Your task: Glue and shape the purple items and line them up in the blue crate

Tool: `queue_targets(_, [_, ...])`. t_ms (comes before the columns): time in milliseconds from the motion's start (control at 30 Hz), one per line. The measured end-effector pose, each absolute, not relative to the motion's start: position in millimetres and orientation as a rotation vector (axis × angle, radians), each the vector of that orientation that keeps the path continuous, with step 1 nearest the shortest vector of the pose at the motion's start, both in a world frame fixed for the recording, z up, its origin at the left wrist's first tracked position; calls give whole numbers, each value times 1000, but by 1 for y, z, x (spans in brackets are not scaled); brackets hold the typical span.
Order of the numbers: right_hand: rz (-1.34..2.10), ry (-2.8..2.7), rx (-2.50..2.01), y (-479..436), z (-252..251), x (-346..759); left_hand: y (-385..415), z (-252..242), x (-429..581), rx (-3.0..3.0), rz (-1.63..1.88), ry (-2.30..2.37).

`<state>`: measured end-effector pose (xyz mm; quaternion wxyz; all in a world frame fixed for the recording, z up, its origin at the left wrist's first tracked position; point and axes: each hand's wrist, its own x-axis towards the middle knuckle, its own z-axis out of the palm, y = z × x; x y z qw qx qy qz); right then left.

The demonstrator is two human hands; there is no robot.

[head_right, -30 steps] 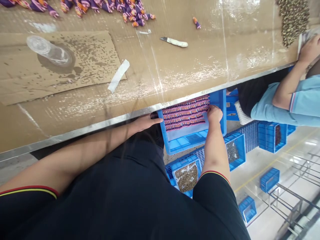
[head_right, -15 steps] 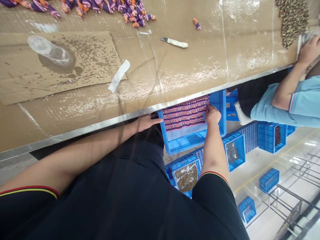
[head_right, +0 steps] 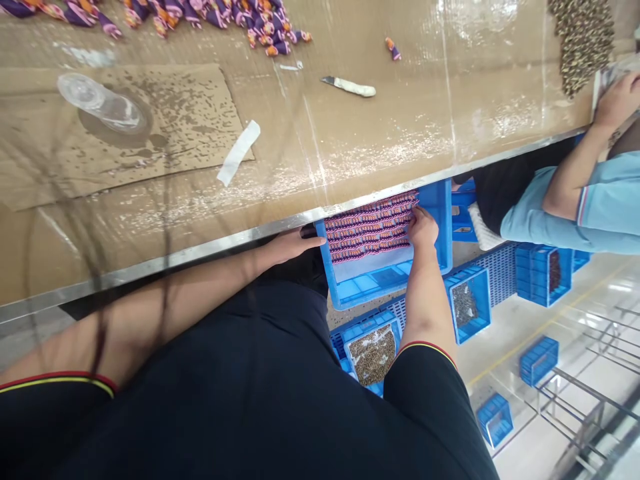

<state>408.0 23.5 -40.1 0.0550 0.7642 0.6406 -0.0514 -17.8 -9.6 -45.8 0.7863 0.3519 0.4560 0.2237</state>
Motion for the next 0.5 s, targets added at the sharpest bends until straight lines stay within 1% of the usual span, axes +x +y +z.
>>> queue_targets(100, [-160,1903,2323,23,-36,403,-9,-43,-17,725,488,1002])
queue_targets(233, [-251,1843,2304,25,-30,396,-8,-41,-17,680,497,1039])
queue_targets(400, [-215,1873,2475,21,-22,398,-7,-40,-18,668,502,1037])
queue_targets(500, [-173,1792,2589,6,-17,400,-7,-41,-19,670,508,1055])
